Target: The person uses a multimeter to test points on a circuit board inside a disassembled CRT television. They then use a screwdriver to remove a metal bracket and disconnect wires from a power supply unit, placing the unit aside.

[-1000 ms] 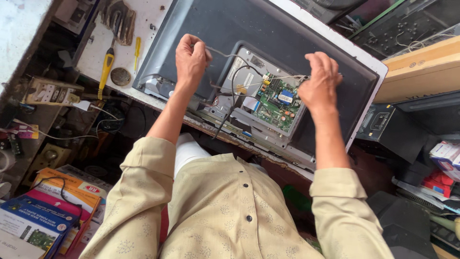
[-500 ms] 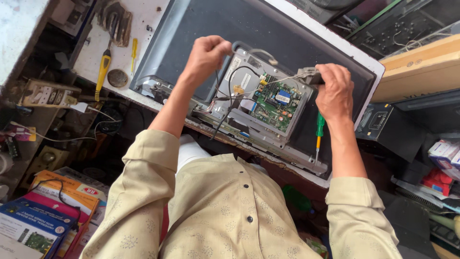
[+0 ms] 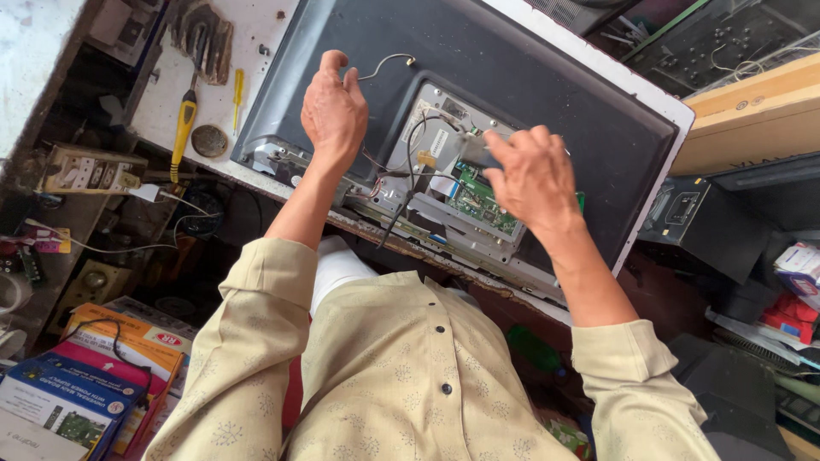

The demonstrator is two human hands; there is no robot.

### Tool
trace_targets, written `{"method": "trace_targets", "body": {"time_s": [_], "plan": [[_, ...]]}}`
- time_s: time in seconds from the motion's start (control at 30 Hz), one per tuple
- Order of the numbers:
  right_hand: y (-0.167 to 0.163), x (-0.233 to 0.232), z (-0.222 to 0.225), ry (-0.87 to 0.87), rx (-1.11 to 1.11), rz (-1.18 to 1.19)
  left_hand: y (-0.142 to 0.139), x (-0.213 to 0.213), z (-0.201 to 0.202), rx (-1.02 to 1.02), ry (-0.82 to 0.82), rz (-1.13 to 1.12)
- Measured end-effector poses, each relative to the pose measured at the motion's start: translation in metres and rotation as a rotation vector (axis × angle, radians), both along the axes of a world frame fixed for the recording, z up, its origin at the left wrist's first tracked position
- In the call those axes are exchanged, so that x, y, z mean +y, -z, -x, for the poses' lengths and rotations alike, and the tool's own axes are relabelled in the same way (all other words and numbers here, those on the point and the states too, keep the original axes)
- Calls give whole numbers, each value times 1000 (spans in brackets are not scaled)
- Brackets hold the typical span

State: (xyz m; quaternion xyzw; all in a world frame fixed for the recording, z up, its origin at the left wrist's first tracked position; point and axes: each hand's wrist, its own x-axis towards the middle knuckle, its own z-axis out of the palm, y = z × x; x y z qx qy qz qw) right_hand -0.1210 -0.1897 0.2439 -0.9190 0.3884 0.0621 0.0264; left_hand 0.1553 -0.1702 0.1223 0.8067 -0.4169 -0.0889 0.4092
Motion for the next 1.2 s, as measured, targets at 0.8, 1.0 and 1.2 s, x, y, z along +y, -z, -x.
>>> {"method": "trace_targets", "body": {"time_s": [0.8, 1.0, 1.2], "plan": [[37, -7, -41, 414, -289, -478, -33, 21, 67, 447, 592, -78], [75, -1, -40, 434, -756, -590, -26, 27, 55, 644, 584, -92], [101, -1, -46, 443, -874, -608, -21, 2, 35, 633, 392, -364]]}}
